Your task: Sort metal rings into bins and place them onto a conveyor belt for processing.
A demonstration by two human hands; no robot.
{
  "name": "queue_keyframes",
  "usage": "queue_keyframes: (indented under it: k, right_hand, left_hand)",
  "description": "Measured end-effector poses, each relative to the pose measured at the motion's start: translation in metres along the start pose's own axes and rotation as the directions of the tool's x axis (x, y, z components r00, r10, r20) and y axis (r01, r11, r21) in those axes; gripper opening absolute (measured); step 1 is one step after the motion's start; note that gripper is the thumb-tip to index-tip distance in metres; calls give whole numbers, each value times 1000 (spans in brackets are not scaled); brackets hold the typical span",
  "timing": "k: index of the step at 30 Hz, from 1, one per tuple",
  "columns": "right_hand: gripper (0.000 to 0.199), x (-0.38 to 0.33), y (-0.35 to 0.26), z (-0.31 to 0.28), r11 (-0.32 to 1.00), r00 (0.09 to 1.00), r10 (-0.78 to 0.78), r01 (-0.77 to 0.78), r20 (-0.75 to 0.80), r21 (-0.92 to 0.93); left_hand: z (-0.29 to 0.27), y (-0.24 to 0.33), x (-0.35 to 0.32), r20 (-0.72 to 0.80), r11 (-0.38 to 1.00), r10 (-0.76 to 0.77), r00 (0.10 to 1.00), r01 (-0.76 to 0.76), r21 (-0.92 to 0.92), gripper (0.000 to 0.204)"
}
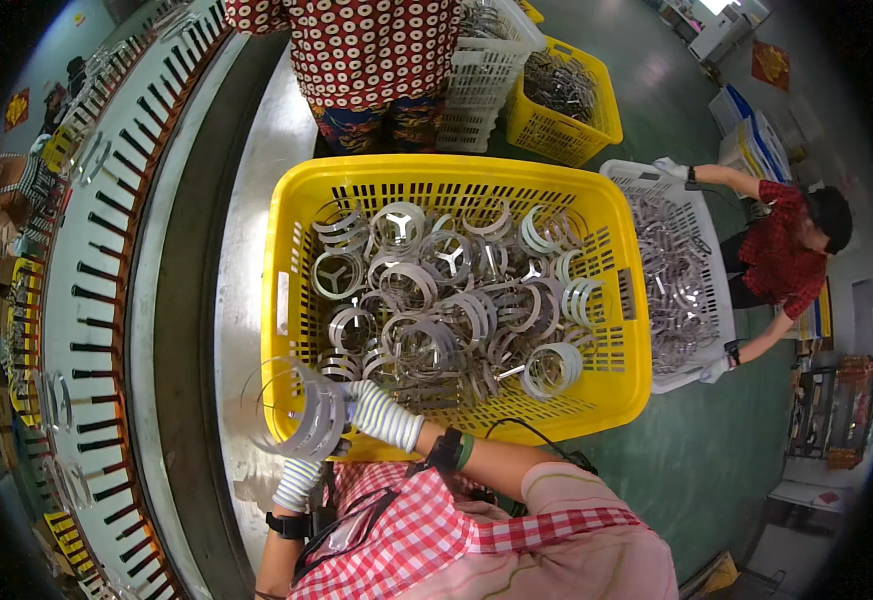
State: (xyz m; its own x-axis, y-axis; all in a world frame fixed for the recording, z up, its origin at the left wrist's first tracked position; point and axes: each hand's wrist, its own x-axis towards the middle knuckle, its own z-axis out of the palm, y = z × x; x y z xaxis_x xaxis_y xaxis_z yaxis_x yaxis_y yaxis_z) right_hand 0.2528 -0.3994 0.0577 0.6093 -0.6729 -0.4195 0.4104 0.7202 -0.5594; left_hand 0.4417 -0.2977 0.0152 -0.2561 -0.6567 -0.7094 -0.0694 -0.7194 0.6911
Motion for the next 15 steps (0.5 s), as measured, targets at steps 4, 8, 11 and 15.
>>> queue_keyframes:
  k: [4, 8, 11, 15]
  right_hand:
    - [33, 2, -61, -11, 478, 947, -180, 321, 266, -818]
    - [32, 6, -113, -42, -179, 899, -325, -362, -293, -915]
    - [22, -1, -91, -154, -426, 862, -505, -203, 46, -882]
    - [13, 2, -59, -176, -547, 908, -377, -57, 185, -835]
  left_hand:
    - [20, 76, -21, -16, 957, 277, 961, -274, 95, 31]
    - [-8, 44, -49, -250, 979, 197, 948, -177, 102, 24]
    - [-26, 94, -25, -225, 938, 162, 961, -221, -268, 29]
    - [-86, 12, -49, -479, 878, 407, 778, -477, -29, 31]
